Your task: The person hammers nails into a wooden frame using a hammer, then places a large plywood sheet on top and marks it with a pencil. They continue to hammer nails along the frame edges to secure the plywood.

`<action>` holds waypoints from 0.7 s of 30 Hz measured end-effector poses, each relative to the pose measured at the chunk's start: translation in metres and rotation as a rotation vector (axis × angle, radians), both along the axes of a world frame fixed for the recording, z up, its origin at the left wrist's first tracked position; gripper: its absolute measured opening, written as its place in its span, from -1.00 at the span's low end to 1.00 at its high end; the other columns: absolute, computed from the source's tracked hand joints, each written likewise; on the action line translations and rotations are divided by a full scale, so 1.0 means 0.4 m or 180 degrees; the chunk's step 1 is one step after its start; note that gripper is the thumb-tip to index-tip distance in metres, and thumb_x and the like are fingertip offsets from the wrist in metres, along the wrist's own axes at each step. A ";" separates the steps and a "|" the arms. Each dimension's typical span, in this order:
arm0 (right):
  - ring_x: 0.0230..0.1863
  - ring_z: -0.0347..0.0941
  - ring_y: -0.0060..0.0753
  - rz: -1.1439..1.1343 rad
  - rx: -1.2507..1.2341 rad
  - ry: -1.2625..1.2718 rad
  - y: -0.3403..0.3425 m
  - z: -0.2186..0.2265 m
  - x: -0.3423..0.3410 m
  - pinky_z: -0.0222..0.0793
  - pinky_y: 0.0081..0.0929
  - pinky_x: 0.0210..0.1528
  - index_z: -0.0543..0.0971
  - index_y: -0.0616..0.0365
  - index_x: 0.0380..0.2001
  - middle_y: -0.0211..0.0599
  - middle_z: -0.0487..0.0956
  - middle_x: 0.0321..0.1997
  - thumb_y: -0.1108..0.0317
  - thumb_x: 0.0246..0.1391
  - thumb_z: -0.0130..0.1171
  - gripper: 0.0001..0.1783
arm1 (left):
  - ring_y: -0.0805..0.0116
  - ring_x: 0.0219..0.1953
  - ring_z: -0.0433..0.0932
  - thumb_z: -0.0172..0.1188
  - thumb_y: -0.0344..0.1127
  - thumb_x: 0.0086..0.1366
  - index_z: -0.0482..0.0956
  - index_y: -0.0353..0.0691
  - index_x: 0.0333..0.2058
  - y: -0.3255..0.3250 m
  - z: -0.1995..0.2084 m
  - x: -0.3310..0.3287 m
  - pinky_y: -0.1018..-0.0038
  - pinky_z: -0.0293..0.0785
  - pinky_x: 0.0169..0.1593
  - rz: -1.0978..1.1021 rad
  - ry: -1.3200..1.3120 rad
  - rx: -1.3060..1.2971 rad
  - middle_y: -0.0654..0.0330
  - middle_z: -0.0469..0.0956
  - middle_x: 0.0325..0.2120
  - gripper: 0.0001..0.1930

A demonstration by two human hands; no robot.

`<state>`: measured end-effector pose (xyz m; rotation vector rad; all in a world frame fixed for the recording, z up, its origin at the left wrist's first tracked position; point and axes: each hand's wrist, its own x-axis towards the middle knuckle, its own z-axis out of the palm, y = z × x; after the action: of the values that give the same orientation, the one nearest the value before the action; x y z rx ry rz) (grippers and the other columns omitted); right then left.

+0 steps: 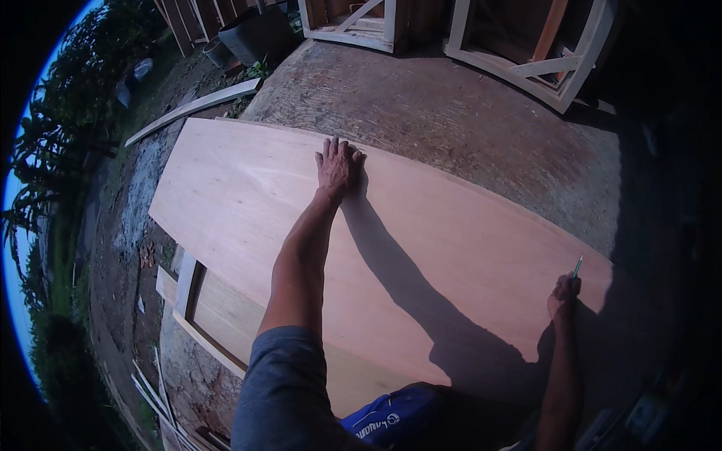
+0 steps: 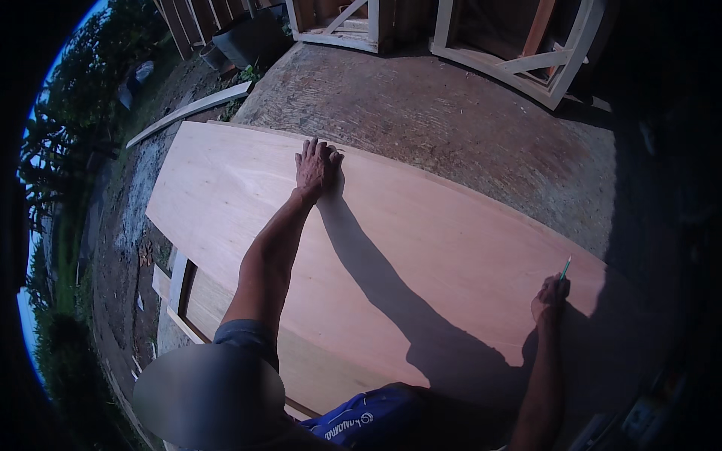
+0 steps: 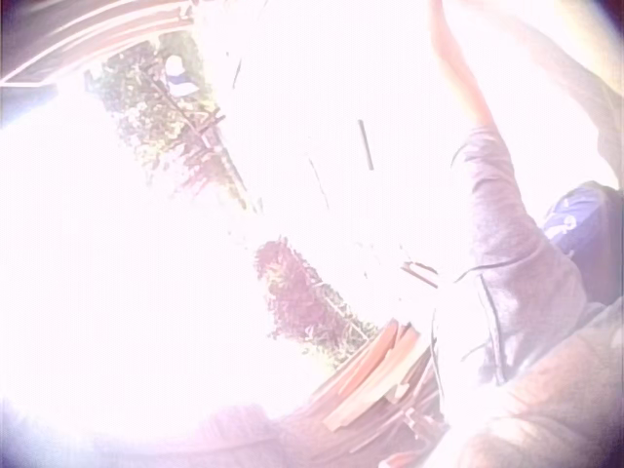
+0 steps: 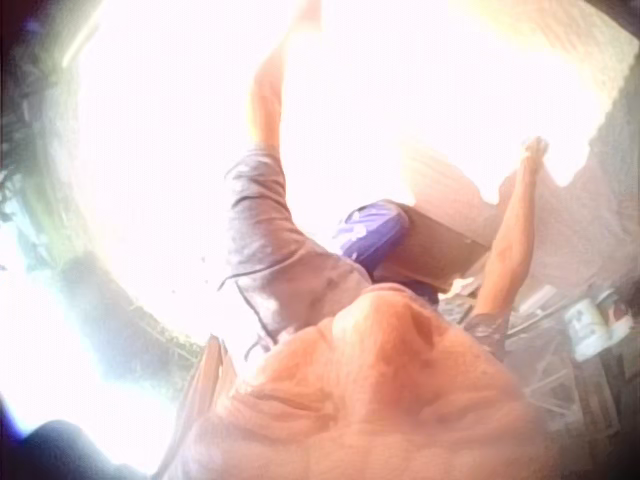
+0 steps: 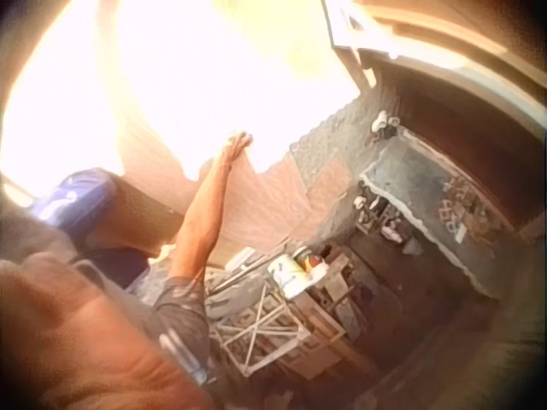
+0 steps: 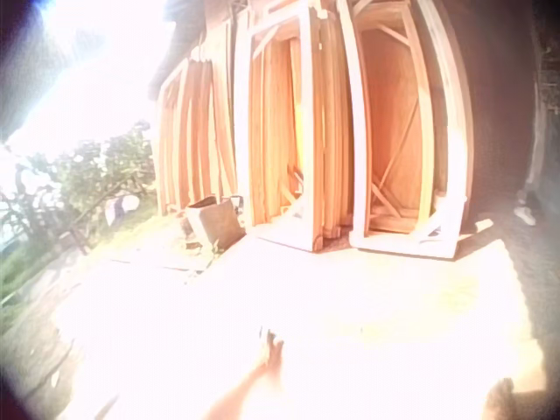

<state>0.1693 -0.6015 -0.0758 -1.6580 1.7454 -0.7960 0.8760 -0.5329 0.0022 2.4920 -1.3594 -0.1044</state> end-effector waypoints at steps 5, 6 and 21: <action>-0.11 0.53 -0.20 0.0529 -0.0261 0.1435 -0.009 -0.009 -0.095 0.48 -0.36 -0.03 0.10 0.18 0.45 -0.02 0.40 0.16 0.29 0.35 0.02 -0.32 | -0.08 0.41 0.13 0.06 0.20 0.33 0.43 0.01 0.16 0.055 0.028 0.181 -0.39 0.02 0.30 -0.0081 -0.0195 -0.0059 0.09 0.32 0.27 -0.44; -0.10 0.53 -0.20 0.0347 0.0112 0.0733 -0.008 0.008 -0.094 0.48 -0.37 -0.02 0.10 0.17 0.45 -0.03 0.39 0.16 0.28 0.35 0.02 -0.31 | -0.07 0.40 0.14 0.04 0.20 0.34 0.44 0.00 0.13 0.054 0.045 0.178 -0.39 0.02 0.29 -0.0087 -0.0179 0.0046 0.11 0.34 0.25 -0.46; 0.33 0.30 0.19 0.2050 -0.0717 0.1198 0.059 0.252 1.007 0.31 -0.07 0.31 0.24 0.27 0.37 0.20 0.32 0.34 0.37 0.28 0.02 -0.39 | -0.06 0.46 0.03 -0.09 0.12 0.41 0.45 -0.09 0.15 0.082 0.043 0.219 -0.45 -0.20 0.36 -0.0174 -0.0139 0.0226 0.08 0.35 0.24 -0.48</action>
<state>0.5722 -0.5777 0.0250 -2.4606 1.2247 -0.3985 0.9634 -0.5002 0.0193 2.5293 -1.4662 -0.1126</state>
